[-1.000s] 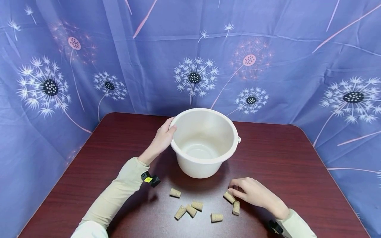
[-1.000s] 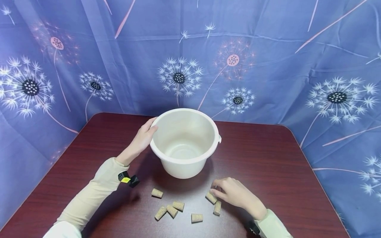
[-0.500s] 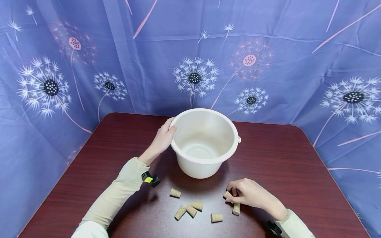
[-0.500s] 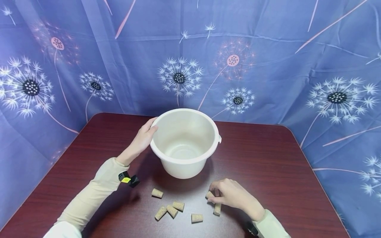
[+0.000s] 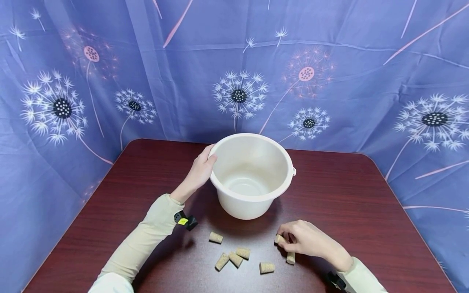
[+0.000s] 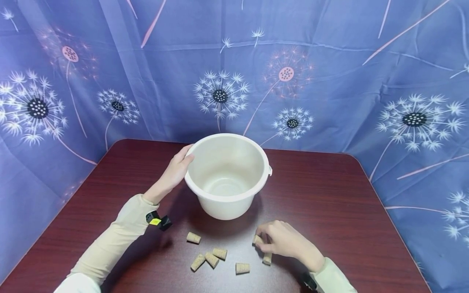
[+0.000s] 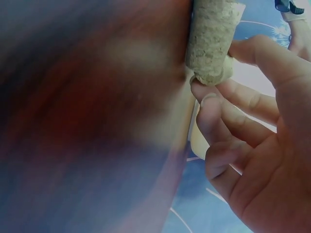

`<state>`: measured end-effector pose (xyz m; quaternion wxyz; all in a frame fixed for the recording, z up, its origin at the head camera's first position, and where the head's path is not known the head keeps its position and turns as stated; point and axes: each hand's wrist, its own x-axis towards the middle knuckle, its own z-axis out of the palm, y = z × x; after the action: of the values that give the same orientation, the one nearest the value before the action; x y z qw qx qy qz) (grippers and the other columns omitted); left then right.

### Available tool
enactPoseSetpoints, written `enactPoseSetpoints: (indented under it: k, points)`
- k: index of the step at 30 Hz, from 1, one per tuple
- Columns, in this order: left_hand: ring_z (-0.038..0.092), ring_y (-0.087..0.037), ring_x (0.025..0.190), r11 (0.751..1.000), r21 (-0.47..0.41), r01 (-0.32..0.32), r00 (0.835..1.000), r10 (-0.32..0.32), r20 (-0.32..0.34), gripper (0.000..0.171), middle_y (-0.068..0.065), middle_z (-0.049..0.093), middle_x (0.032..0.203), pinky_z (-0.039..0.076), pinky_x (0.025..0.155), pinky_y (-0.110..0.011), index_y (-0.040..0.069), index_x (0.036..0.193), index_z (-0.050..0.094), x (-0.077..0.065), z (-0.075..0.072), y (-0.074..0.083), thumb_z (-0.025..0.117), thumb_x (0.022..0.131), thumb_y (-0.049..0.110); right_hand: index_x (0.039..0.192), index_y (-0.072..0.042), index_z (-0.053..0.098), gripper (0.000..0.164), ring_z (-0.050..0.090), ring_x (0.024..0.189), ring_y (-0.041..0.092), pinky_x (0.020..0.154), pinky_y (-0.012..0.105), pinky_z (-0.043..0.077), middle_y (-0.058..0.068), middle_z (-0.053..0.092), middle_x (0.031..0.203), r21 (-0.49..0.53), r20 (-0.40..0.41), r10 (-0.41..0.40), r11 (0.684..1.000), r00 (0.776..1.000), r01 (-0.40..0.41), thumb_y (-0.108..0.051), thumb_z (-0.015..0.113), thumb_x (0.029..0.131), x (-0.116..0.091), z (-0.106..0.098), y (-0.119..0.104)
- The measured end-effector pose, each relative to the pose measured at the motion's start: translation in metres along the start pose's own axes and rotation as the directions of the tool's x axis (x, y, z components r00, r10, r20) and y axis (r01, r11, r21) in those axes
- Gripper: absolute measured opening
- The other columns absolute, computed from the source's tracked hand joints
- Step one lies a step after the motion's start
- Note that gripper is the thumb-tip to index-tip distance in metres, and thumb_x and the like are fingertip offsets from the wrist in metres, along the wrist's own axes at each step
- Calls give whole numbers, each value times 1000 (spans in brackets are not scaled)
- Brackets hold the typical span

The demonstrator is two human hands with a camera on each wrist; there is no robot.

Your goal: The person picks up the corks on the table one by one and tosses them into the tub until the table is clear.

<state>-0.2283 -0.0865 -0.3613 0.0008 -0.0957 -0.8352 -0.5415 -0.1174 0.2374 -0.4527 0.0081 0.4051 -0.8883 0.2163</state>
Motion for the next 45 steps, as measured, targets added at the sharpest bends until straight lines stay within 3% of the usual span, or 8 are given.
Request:
enactPoseSetpoints:
  k: [8, 19, 26, 34, 45]
  points:
    - [48, -29, 130, 1000, -6, -3, 1000, 3, -5, 47, -14, 45, 148, 40, 108, -45, 9, 147, 38, 0, 0, -2, 38, 101, 18, 82, -26, 56, 19, 46, 62, -6, 57, 6, 33, -16, 51, 70, -35, -52, -9, 999, 999, 7, -17, 73, 79, 1, -1, 0]
    - [48, -29, 131, 1000, -9, -22, 1000, 22, -5, 47, -15, 45, 148, 39, 108, -45, 8, 147, 38, 2, 0, -3, 37, 102, 19, 89, -22, 55, 18, 46, 64, -2, 59, 13, 37, -15, 52, 73, -42, -46, 33, 998, 998, -35, -17, 71, 82, 2, -5, 2]
    - [48, -29, 129, 1000, 0, -20, 1000, 20, -15, 46, -15, 45, 147, 39, 108, -44, 8, 146, 39, 1, 0, -3, 38, 101, 19, 93, -19, 59, 18, 49, 66, -3, 61, 7, 37, -14, 54, 74, -16, -102, -33, 999, 994, 32, -12, 71, 83, 2, -3, 7]
    - [48, -29, 130, 1000, -4, -26, 1000, 26, -15, 47, -16, 45, 147, 39, 108, -44, 6, 146, 38, 1, 0, -3, 38, 101, 18, 95, -13, 62, 17, 51, 72, -3, 63, 12, 44, -12, 57, 82, 11, -142, -59, 998, 988, 61, -5, 72, 83, 2, -6, 9]
    - [50, -29, 128, 1000, -13, -28, 999, 28, -20, 47, -14, 47, 146, 41, 107, -44, 8, 146, 40, 1, 0, -4, 38, 101, 19, 82, -21, 58, 25, 43, 62, -5, 57, 3, 32, -15, 48, 70, -45, -251, -72, 997, 965, 63, -6, 74, 71, 2, -11, 9]
